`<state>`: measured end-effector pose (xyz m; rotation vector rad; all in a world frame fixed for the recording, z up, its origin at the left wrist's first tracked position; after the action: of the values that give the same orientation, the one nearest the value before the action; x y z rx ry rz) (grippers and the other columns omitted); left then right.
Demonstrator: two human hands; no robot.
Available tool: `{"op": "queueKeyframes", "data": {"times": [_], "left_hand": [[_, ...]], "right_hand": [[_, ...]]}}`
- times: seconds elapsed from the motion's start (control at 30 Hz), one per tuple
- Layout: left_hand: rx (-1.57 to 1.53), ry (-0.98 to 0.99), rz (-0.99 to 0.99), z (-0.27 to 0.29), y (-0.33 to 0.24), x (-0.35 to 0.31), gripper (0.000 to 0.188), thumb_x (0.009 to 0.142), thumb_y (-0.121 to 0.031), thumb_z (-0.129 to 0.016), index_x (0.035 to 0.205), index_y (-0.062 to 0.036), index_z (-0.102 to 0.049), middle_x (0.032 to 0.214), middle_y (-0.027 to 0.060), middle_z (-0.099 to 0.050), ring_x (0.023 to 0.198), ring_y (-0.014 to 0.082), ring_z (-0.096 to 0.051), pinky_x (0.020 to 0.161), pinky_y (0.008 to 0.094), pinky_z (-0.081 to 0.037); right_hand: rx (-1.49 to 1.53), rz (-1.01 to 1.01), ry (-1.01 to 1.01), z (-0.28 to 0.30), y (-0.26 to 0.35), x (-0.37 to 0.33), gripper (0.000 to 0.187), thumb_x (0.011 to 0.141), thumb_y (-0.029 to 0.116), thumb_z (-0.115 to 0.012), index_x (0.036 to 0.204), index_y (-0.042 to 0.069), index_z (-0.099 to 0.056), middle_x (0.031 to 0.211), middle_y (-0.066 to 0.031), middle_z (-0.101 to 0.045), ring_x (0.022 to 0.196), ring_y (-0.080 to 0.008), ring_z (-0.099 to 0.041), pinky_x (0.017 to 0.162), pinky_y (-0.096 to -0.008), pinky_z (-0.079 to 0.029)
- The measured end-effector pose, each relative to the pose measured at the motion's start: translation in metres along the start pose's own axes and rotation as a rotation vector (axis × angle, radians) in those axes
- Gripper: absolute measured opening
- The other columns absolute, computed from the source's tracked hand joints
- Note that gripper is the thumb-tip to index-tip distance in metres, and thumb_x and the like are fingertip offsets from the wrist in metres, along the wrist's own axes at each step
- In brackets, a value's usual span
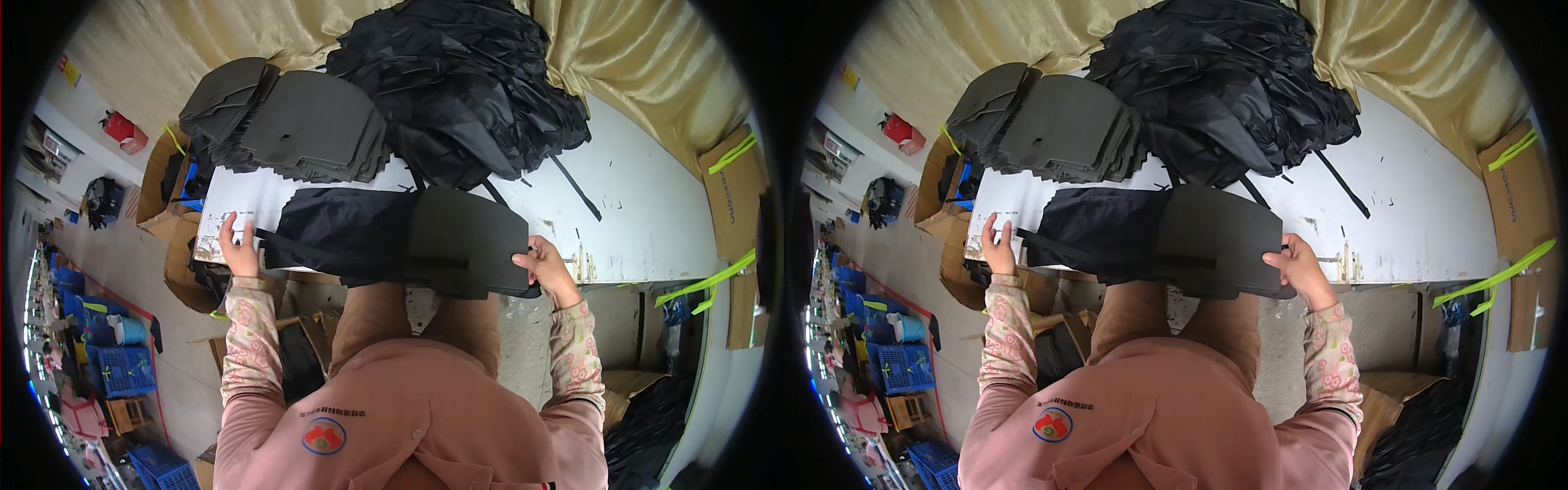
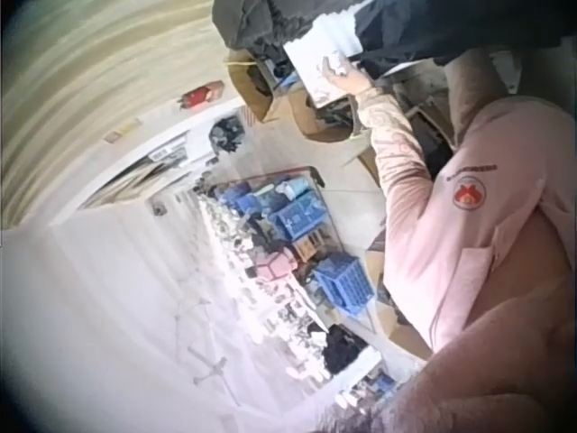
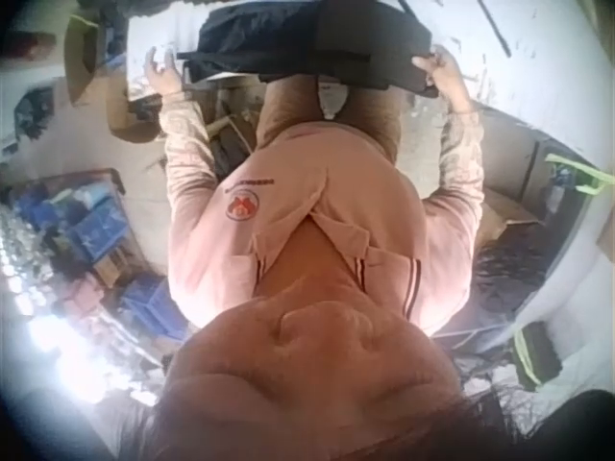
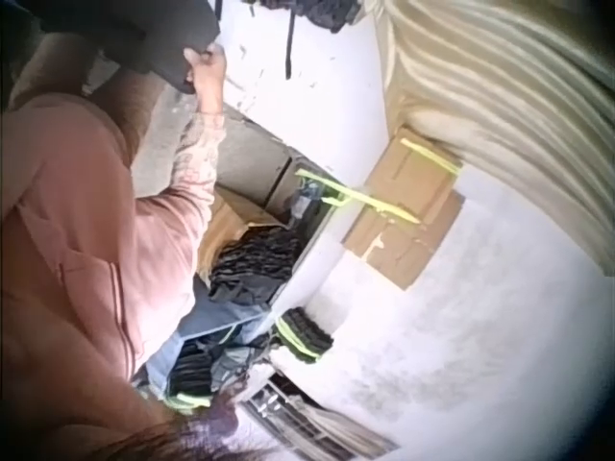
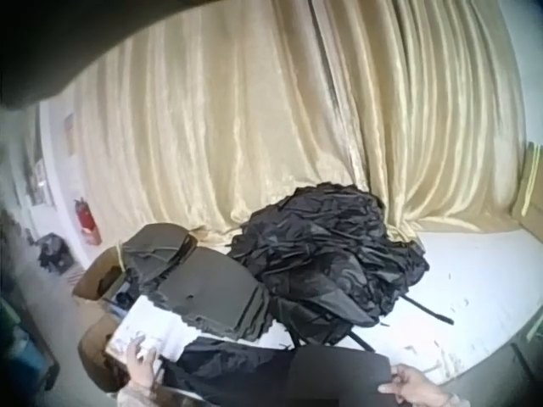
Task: Organizing, stacking, and sorting black fabric components on a workbench in a manufacturing setting.
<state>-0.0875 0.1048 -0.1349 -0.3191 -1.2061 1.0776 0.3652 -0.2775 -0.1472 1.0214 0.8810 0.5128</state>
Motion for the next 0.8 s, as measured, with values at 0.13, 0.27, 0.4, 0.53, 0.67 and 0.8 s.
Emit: {"op": "queueKeyframes", "data": {"times": [0.13,0.27,0.4,0.53,0.67,0.8], "left_hand": [[-0.676,1.012,0.394,-0.041,-0.115,-0.074,0.037,0.098,-0.028,-0.044,0.097,0.0028,-0.065,0.093,0.0135,-0.068,0.082,0.0201,-0.063,0.075,0.0283,-0.049],[-1.273,1.690,1.127,-0.054,-0.213,-0.197,0.057,0.099,-0.044,-0.041,0.130,0.0037,-0.048,0.127,0.0179,-0.056,0.118,0.0258,-0.054,0.104,0.0381,-0.040],[-1.381,1.503,1.609,-0.090,-0.242,-0.243,0.060,0.098,-0.044,-0.044,0.138,0.0004,-0.037,0.140,0.0156,-0.043,0.132,0.0277,-0.040,0.112,0.0411,-0.029],[-1.506,1.023,1.688,-0.108,-0.253,-0.232,0.042,0.096,-0.025,-0.054,0.131,-0.0027,-0.045,0.134,0.0110,-0.050,0.126,0.0265,-0.046,0.110,0.0420,-0.033],[-1.507,0.937,1.621,-0.118,-0.249,-0.234,0.035,0.093,-0.014,-0.058,0.126,-0.0032,-0.048,0.128,0.0087,-0.054,0.119,0.0249,-0.052,0.105,0.0411,-0.040],[-1.501,0.967,1.612,-0.121,-0.245,-0.239,0.035,0.093,-0.010,-0.058,0.126,-0.0033,-0.049,0.126,0.0081,-0.055,0.116,0.0242,-0.054,0.102,0.0404,-0.044]], "right_hand": [[0.265,-0.023,0.051,-0.004,0.017,-0.009,0.031,0.085,0.012,-0.071,0.108,0.002,-0.053,0.072,0.0007,-0.061,0.047,-0.0021,-0.045,0.041,-0.0157,-0.036],[0.389,-0.035,0.086,-0.003,0.019,-0.011,0.030,0.087,0.011,-0.068,0.112,0.002,-0.054,0.078,-0.0015,-0.065,0.051,-0.0007,-0.050,0.043,-0.0139,-0.037],[0.476,-0.032,0.089,-0.010,0.020,-0.009,0.030,0.088,0.010,-0.066,0.114,0.001,-0.053,0.080,-0.0016,-0.066,0.053,-0.0007,-0.051,0.044,-0.0140,-0.038],[0.423,0.005,0.123,-0.007,0.022,-0.013,0.031,0.086,0.010,-0.068,0.112,0.001,-0.053,0.079,-0.0016,-0.065,0.054,-0.0032,-0.053,0.045,-0.0164,-0.039],[0.266,0.061,0.066,-0.011,0.024,-0.020,0.029,0.085,0.009,-0.069,0.108,0.002,-0.052,0.077,-0.0012,-0.065,0.054,-0.0035,-0.053,0.044,-0.0166,-0.038],[0.104,0.112,-0.021,-0.011,0.026,-0.024,0.032,0.084,0.003,-0.068,0.108,0.002,-0.047,0.075,-0.0014,-0.062,0.054,-0.0044,-0.048,0.043,-0.0191,-0.035]]}}
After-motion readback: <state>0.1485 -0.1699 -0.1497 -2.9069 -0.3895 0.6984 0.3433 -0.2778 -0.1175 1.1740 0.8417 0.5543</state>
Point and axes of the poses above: each hand's wrist, its own x-axis towards the middle knuckle, its own z-axis out of the back of the hand, y = z × x, the point moved 5 cm from there along x, towards the middle knuckle
